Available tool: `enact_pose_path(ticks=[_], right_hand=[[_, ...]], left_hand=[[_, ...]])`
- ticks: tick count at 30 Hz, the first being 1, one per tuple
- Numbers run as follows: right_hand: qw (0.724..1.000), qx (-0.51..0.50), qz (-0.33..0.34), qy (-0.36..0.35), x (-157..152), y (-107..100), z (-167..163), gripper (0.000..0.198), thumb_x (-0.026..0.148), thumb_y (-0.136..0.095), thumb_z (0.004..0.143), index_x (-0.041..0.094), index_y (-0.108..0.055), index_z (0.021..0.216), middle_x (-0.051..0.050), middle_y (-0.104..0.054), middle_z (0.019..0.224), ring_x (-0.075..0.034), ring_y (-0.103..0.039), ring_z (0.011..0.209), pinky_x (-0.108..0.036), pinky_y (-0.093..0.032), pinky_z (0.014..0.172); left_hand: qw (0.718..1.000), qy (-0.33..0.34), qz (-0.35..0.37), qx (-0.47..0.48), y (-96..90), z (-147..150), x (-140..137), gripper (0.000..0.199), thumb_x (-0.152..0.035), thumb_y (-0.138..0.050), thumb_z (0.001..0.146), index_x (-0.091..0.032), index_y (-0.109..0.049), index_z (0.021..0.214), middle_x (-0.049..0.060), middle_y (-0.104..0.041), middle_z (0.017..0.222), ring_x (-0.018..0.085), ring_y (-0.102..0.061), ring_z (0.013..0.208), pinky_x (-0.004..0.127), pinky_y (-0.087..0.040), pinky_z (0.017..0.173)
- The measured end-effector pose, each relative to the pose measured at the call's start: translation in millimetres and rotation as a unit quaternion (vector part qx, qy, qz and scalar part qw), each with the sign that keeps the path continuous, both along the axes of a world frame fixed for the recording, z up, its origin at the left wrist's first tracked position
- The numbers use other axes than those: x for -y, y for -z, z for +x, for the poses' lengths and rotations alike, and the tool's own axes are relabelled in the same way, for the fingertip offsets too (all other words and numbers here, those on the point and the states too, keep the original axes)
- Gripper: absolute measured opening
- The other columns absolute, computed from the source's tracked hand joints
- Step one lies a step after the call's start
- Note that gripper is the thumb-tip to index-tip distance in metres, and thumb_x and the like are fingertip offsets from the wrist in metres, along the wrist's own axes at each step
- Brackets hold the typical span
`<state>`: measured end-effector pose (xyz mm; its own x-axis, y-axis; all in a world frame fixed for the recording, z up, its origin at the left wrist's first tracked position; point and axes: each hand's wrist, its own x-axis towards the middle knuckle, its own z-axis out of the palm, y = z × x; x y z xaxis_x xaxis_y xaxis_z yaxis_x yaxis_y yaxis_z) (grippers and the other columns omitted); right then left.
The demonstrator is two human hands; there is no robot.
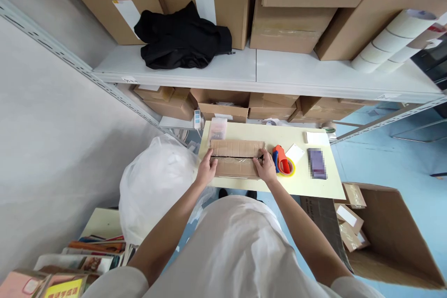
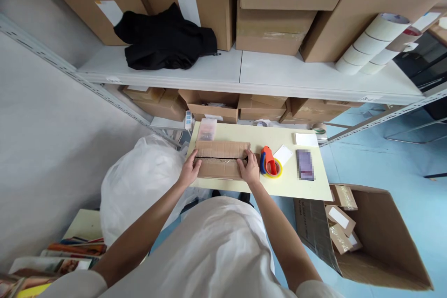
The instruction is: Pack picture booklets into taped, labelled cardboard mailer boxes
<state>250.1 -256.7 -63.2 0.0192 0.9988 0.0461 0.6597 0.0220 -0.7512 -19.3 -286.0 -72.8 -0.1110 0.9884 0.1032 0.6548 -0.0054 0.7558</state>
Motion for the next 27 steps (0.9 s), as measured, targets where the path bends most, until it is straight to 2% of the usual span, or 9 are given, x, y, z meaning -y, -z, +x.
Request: enact_pose_path(ticks=[2, 4, 7, 9, 13, 19, 21, 23, 27], right_hand=[[1.0, 0.006, -0.002, 0.002, -2.2, -1.1, 0.4, 0.052, 0.048, -0.048, 0.084, 0.019, -0.047, 0.127, -0.014, -0.054, 0.129, -0.028, -0.049, 0.12, -0.045, -0.043, 0.096], [1.0, 0.013, -0.007, 0.002, -2.7, -2.4, 0.6, 0.052, 0.048, -0.049, 0.083, 0.02, -0.048, 0.127, -0.014, -0.054, 0.128, -0.029, -0.051, 0.117, -0.045, -0.044, 0.094], [1.0, 0.017, -0.012, -0.001, -1.9, -3.9, 1.4, 0.052, 0.048, -0.048, 0.084, 0.02, -0.047, 0.127, -0.014, -0.055, 0.127, -0.028, -0.053, 0.113, -0.045, -0.046, 0.092], [1.0, 0.018, -0.011, -0.004, -1.6, -4.5, 2.1, 0.052, 0.049, -0.047, 0.084, 0.019, -0.048, 0.127, -0.014, -0.055, 0.127, -0.028, -0.055, 0.111, -0.045, -0.046, 0.092], [1.0, 0.018, -0.011, -0.008, -1.8, -5.3, 1.3, 0.053, 0.049, -0.047, 0.084, 0.019, -0.048, 0.127, -0.015, -0.054, 0.129, -0.029, -0.054, 0.112, -0.047, -0.045, 0.092], [0.999, -0.019, -0.003, -0.026, -2.3, -4.0, 5.3, 0.05, 0.049, -0.046, 0.085, 0.019, -0.05, 0.125, -0.014, -0.055, 0.128, -0.028, -0.052, 0.117, -0.045, -0.045, 0.096], [0.999, -0.038, -0.013, -0.013, -2.3, -0.4, 19.3, 0.05, 0.049, -0.043, 0.086, 0.019, -0.049, 0.126, -0.015, -0.054, 0.129, -0.026, -0.057, 0.11, -0.042, -0.047, 0.092], [0.999, -0.024, -0.027, 0.038, -2.3, 5.8, 40.7, 0.049, 0.048, -0.039, 0.088, 0.017, -0.05, 0.124, -0.015, -0.057, 0.124, -0.026, -0.059, 0.105, -0.042, -0.048, 0.091], [0.984, 0.098, -0.101, 0.105, -4.3, 25.5, 83.1, 0.034, 0.042, -0.044, 0.085, 0.015, -0.061, 0.098, -0.016, -0.064, 0.104, -0.031, -0.055, 0.109, -0.048, -0.043, 0.093]], left_hand=[[1.0, -0.009, -0.007, -0.016, -3.4, -0.1, 1.6, 0.054, -0.041, -0.038, 0.093, -0.014, -0.038, 0.139, 0.017, -0.045, 0.143, 0.026, -0.04, 0.134, 0.046, -0.035, 0.109], [0.997, 0.008, -0.018, -0.073, -11.8, -0.3, 5.8, 0.067, -0.049, -0.046, 0.088, -0.014, -0.033, 0.143, 0.019, -0.034, 0.149, 0.031, -0.029, 0.14, 0.051, -0.031, 0.11], [0.974, 0.095, -0.023, -0.203, -30.8, 3.6, 13.3, 0.106, -0.066, -0.067, 0.064, -0.013, -0.026, 0.147, 0.022, -0.014, 0.156, 0.042, -0.009, 0.143, 0.062, -0.019, 0.11], [0.949, 0.162, -0.021, -0.27, -42.4, 10.0, 15.2, 0.119, -0.071, -0.071, 0.053, -0.015, -0.026, 0.147, 0.022, -0.012, 0.156, 0.044, -0.007, 0.142, 0.064, -0.011, 0.11], [0.92, 0.217, -0.018, -0.325, -50.6, 24.5, 8.3, 0.116, -0.073, -0.068, 0.056, -0.016, -0.027, 0.148, 0.018, -0.017, 0.156, 0.04, -0.01, 0.143, 0.061, -0.006, 0.112], [0.921, 0.21, -0.018, -0.328, -40.6, 27.9, -2.7, 0.098, -0.071, -0.057, 0.07, -0.015, -0.031, 0.146, 0.018, -0.023, 0.154, 0.038, -0.017, 0.142, 0.059, -0.006, 0.113], [0.925, 0.211, -0.012, -0.317, -37.4, 26.5, -3.2, 0.095, -0.07, -0.056, 0.071, -0.015, -0.032, 0.146, 0.018, -0.024, 0.154, 0.038, -0.018, 0.142, 0.059, -0.005, 0.113], [0.93, 0.211, -0.006, -0.302, -35.5, 25.9, -2.9, 0.095, -0.069, -0.057, 0.071, -0.016, -0.032, 0.146, 0.018, -0.025, 0.154, 0.038, -0.019, 0.142, 0.059, -0.004, 0.113], [0.939, 0.204, -0.002, -0.276, -35.9, 27.5, -1.9, 0.094, -0.068, -0.06, 0.07, -0.017, -0.036, 0.144, 0.019, -0.029, 0.152, 0.039, -0.02, 0.141, 0.059, -0.006, 0.113]])
